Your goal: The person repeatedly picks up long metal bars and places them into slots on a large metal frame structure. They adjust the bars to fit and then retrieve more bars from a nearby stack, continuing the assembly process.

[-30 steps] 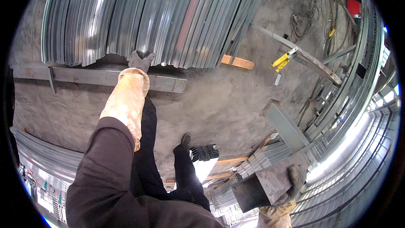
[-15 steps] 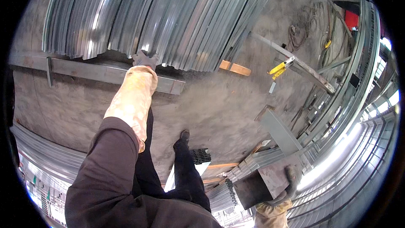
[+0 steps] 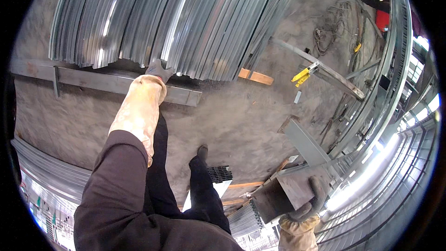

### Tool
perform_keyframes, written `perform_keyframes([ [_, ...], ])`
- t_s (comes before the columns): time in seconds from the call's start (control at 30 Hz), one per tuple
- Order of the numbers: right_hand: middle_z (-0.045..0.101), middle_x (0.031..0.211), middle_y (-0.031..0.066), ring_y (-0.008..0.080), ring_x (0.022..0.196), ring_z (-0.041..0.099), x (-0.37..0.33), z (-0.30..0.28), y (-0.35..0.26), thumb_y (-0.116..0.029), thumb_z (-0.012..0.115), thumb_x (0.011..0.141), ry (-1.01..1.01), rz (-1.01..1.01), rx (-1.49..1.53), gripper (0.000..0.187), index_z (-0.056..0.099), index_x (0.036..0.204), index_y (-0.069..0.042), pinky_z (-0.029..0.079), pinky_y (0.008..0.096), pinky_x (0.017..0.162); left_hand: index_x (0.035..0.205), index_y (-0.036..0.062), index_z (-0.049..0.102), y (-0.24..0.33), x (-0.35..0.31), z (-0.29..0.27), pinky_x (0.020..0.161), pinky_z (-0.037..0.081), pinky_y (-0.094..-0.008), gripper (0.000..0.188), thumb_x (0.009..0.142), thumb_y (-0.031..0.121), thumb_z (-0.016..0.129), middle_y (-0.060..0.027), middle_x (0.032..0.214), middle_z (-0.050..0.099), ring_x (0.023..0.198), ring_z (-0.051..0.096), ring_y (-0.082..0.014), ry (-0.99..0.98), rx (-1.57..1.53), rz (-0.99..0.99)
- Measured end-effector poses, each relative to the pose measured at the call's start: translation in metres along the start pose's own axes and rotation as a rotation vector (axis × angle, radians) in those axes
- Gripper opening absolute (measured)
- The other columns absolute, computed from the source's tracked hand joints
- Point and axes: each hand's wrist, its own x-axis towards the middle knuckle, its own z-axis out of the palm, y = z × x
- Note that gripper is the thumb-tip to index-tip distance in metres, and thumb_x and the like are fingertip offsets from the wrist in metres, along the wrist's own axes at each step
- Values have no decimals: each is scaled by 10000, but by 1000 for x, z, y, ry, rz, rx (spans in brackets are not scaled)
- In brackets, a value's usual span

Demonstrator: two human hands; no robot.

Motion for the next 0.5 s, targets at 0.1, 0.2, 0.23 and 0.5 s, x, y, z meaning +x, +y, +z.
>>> perform_keyframes([
  [0.1, 657, 1230, 224, 397, 1162, 626, 4, 5, -9, -523, 386, 1107, 70, -31, 26, 629, 605, 1311, 31, 482, 551, 1051, 1232, 122, 739, -4, -6, 3, 1082, 515, -446, 514, 841, 450, 799, -164, 1272, 744, 1246, 681, -354, 89, 34, 81],
  [0.2, 671, 1202, 227, 403, 1134, 635, 1, 2, -3, -526, 392, 1097, 57, -38, 44, 640, 625, 1268, 45, 469, 554, 1058, 1279, 90, 724, -1, -11, -7, 1106, 513, -448, 530, 832, 371, 764, -205, 1324, 721, 1287, 667, -359, 17, 58, 12],
  [0.23, 686, 1166, 223, 410, 1104, 643, 1, 2, -4, -521, 419, 1081, 78, -35, 20, 638, 644, 1224, 59, 459, 556, 1059, 1315, 76, 707, 2, -13, -10, 1131, 498, -448, 572, 817, 353, 754, -222, 1340, 711, 1306, 658, -362, 3, 53, 22],
  [0.5, 666, 1213, 214, 389, 1101, 643, -2, 0, 4, -554, 417, 1098, 58, -52, 57, 648, 598, 1319, 28, 491, 534, 1016, 1358, 47, 622, -40, 15, -9, 1096, 501, -473, 575, 860, 308, 742, -259, 1326, 700, 1290, 652, -414, 103, -88, 30],
])
